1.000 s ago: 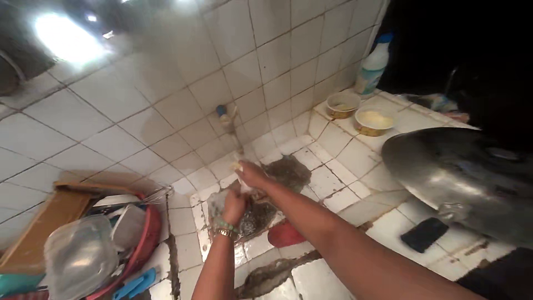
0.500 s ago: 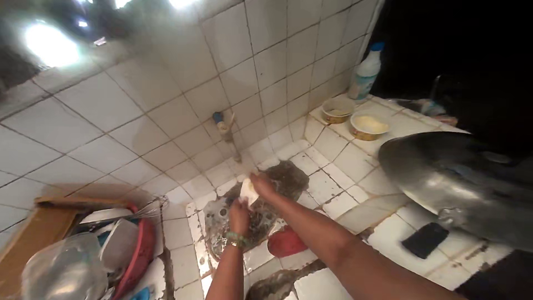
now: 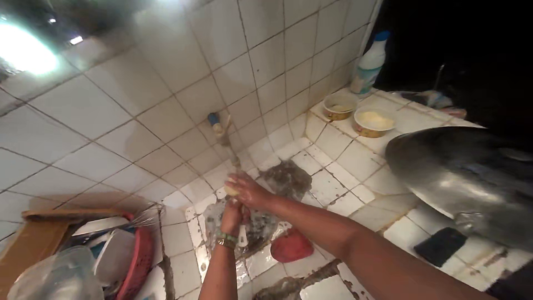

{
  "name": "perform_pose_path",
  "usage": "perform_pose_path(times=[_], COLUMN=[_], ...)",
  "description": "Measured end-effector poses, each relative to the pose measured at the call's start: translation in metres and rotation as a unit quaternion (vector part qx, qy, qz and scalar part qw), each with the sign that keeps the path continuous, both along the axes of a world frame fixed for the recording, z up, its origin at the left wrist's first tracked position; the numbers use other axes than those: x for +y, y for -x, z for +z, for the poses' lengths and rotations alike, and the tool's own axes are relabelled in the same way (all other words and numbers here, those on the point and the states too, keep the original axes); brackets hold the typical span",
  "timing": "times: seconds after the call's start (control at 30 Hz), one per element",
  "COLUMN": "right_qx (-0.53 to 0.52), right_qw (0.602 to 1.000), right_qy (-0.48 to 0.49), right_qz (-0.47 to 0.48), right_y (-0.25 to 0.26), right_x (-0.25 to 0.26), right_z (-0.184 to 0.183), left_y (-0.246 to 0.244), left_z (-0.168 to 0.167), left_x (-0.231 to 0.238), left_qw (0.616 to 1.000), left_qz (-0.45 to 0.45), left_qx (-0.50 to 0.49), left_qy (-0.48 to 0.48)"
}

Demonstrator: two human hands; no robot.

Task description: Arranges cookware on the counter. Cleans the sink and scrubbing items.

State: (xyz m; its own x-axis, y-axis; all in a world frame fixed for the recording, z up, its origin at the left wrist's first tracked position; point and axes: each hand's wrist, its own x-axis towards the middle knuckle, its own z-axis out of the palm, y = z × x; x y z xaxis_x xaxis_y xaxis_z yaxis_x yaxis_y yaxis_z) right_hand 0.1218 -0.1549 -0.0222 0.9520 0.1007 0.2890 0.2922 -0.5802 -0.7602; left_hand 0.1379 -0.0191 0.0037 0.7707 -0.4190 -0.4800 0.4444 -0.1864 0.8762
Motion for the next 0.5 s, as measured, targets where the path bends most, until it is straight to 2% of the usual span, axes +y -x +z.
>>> perform_pose_path(times=[0.1, 0.17, 0.23, 0.3, 0.37, 0.43, 0.5], right_qx=[-0.17, -0.199, -0.159, 0.011, 0.166, 0.175, 0.11], right_qw=[0.985, 0.978, 0.986, 0.997, 0.977, 0.974, 0.987], right_qy=[-0.022, -0.047, -0.052, -0.064, -0.076, -0.076, -0.062], right_qz=[0.029, 0.038, 0.008, -0.049, -0.112, -0.124, -0.103], right_y=[-0.003, 0.003, 0.003, -0.001, -0.013, -0.013, 0.001], right_x=[0.005, 0.014, 0.011, -0.004, -0.021, -0.025, -0.014], right_z=[-0.014, -0.016, -0.014, 0.004, 0.024, 0.024, 0.019], left_y=[-0.001, -0.002, 0.0, 0.007, 0.012, 0.012, 0.01], left_z=[0.004, 0.004, 0.005, 0.005, 0.0, -0.002, -0.002], left_x=[0.002, 0.002, 0.001, -0.003, -0.005, -0.003, -0.002], left_qw=[0.997, 0.996, 0.998, 0.997, 0.995, 0.996, 0.999], left_qz=[0.036, 0.073, 0.041, -0.015, -0.046, -0.043, -0.023], left_qx=[0.009, -0.019, -0.046, -0.053, -0.058, -0.051, -0.032], left_qy=[0.061, 0.048, -0.015, -0.059, -0.073, -0.054, -0.017])
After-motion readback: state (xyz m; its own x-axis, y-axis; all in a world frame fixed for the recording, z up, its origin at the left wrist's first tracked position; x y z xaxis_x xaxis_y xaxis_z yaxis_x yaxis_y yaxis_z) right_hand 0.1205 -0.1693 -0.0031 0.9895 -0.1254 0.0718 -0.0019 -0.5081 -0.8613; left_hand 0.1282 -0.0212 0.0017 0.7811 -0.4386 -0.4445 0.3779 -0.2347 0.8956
